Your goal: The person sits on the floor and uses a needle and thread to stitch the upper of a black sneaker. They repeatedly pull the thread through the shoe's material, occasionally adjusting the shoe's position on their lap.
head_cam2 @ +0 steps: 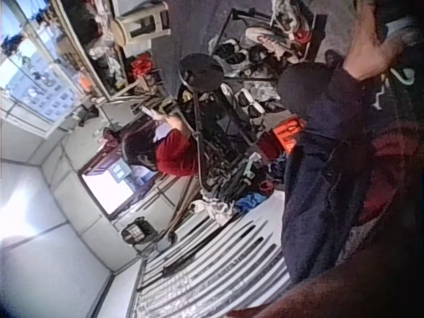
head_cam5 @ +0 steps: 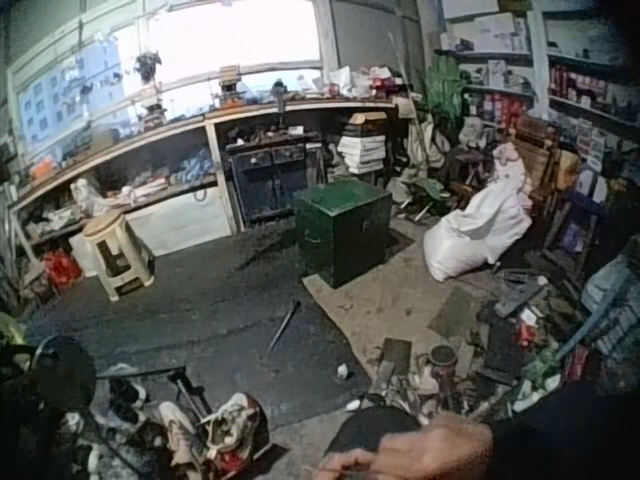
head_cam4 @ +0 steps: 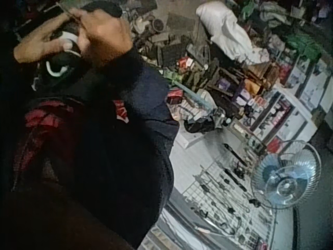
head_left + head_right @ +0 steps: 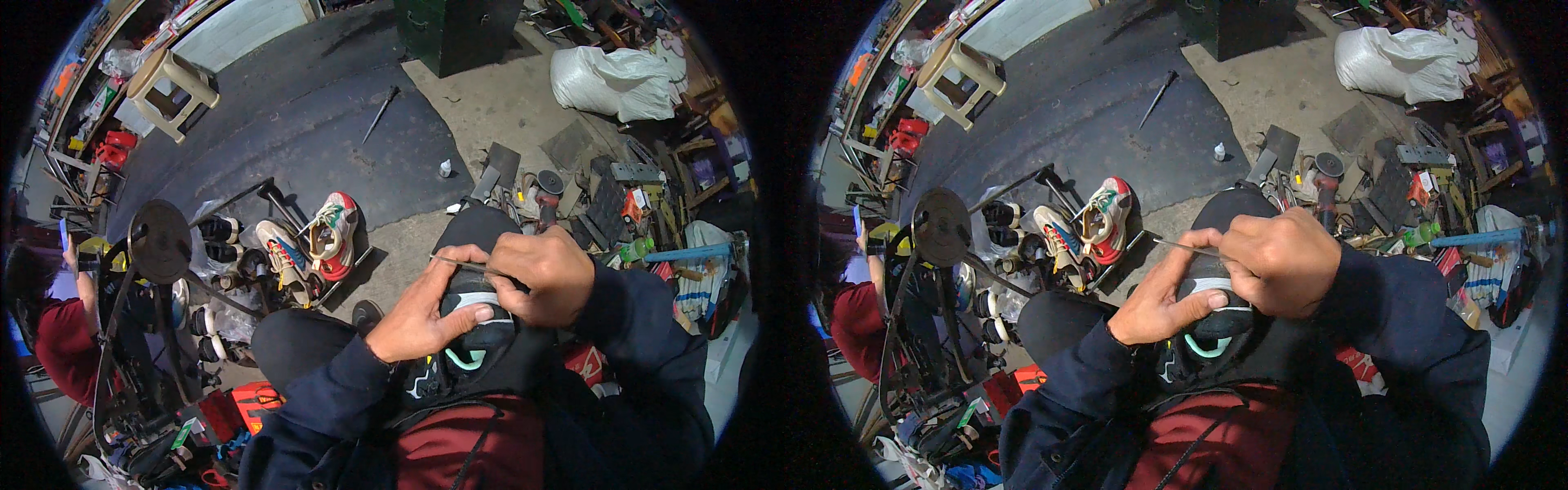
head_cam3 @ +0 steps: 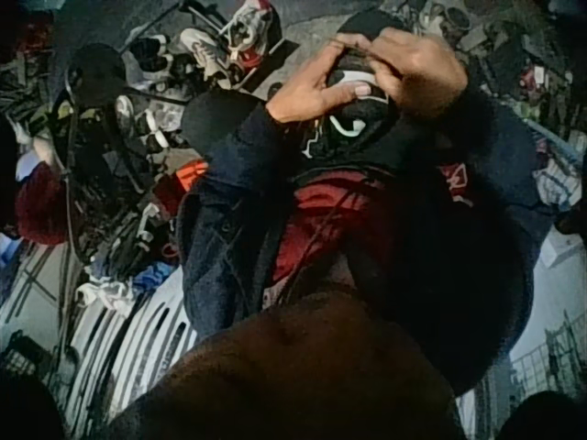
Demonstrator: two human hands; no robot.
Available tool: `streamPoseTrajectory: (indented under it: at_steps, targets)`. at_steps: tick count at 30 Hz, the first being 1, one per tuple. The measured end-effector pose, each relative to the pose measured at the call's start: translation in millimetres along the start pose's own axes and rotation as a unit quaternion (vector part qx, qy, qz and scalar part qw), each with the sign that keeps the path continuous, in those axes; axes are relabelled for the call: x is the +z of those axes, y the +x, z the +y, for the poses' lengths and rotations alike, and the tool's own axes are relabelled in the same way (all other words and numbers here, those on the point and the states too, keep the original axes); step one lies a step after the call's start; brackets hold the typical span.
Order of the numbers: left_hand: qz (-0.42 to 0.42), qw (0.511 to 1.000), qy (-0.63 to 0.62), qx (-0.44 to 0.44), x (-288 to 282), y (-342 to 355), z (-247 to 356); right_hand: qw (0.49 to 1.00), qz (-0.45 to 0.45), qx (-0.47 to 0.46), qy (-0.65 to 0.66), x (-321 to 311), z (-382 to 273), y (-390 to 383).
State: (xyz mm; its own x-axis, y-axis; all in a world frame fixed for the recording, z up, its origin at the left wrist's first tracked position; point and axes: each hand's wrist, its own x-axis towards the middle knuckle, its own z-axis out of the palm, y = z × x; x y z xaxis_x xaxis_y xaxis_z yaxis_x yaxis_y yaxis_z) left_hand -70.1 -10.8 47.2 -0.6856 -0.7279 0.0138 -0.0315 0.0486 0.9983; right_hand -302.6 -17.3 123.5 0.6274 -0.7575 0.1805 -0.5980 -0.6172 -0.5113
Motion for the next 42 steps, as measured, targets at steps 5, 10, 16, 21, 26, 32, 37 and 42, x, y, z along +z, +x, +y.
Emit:
streamPoseTrajectory:
  at_steps: [5,10,16,21,26,32,37,42]
  targets:
    - [0.009,0.999,-0.038,-0.022,1,1,2,0.998,0.037,0.033,0.035,2,-2,-2]
    - [0.017,1.000,-0.017,-0.008,2,2,4,0.995,0.039,0.054,0.069,4,-1,-3]
    - [-0.005,0.998,-0.049,-0.026,0,4,5,0.996,0.002,0.068,0.056,2,4,-1]
    - [0.004,0.996,-0.083,-0.041,1,0,6,0.983,-0.025,0.131,0.127,-11,3,-13]
    - [-0.015,1.000,-0.019,-0.014,-5,0,4,0.985,-0.072,0.123,0.098,-25,-6,-49]
    - [0.007,0.995,-0.084,-0.045,4,2,6,0.987,-0.100,0.121,0.031,-25,-7,-69]
    - [0.003,0.996,-0.073,-0.051,4,4,6,0.996,-0.069,0.044,-0.034,-17,0,-62]
    - [0.003,0.996,-0.071,-0.046,3,4,2,0.991,-0.096,0.018,-0.094,-5,9,-55]
